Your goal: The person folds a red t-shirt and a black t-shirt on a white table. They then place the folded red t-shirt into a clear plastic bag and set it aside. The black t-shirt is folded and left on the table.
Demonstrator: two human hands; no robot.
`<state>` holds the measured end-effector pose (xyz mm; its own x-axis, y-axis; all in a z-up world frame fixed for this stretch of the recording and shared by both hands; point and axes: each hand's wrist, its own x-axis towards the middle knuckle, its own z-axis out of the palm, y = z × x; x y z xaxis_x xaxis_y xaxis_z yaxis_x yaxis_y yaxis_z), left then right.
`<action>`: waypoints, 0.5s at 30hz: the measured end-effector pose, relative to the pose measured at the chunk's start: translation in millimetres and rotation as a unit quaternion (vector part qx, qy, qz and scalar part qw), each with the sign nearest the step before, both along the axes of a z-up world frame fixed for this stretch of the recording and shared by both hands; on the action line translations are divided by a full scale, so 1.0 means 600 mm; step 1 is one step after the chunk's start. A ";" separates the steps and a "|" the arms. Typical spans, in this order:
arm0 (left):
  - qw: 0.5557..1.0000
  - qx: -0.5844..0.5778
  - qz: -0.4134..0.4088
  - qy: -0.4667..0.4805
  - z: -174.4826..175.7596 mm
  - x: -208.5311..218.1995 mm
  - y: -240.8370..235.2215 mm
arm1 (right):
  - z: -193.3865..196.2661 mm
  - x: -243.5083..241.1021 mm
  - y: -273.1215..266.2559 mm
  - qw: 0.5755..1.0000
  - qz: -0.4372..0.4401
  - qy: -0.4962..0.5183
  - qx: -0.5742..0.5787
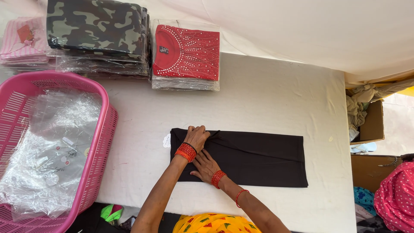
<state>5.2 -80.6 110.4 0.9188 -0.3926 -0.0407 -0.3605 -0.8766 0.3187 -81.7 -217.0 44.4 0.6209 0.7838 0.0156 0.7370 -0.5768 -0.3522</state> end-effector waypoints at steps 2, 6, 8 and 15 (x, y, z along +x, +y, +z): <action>1.000 -0.017 0.002 0.001 0.010 -0.019 0.008 | 0.002 0.003 0.000 0.999 -0.013 0.021 -0.036; 0.998 -0.057 0.007 -0.039 -0.002 -0.074 0.031 | -0.005 -0.012 -0.017 0.997 0.006 -0.002 -0.072; 0.998 -0.041 0.007 -0.046 -0.014 -0.114 0.041 | -0.022 -0.051 -0.047 0.998 0.036 -0.030 -0.042; 0.998 0.061 0.000 0.035 -0.126 -0.214 0.060 | -0.041 -0.161 -0.219 0.999 0.023 0.007 0.034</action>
<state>-123.3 -44.5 34.5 0.9118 -0.3817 -0.1518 -0.3422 -0.9102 0.2333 -178.2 -348.6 19.7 0.5843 0.8092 0.0615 0.7573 -0.5165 -0.3996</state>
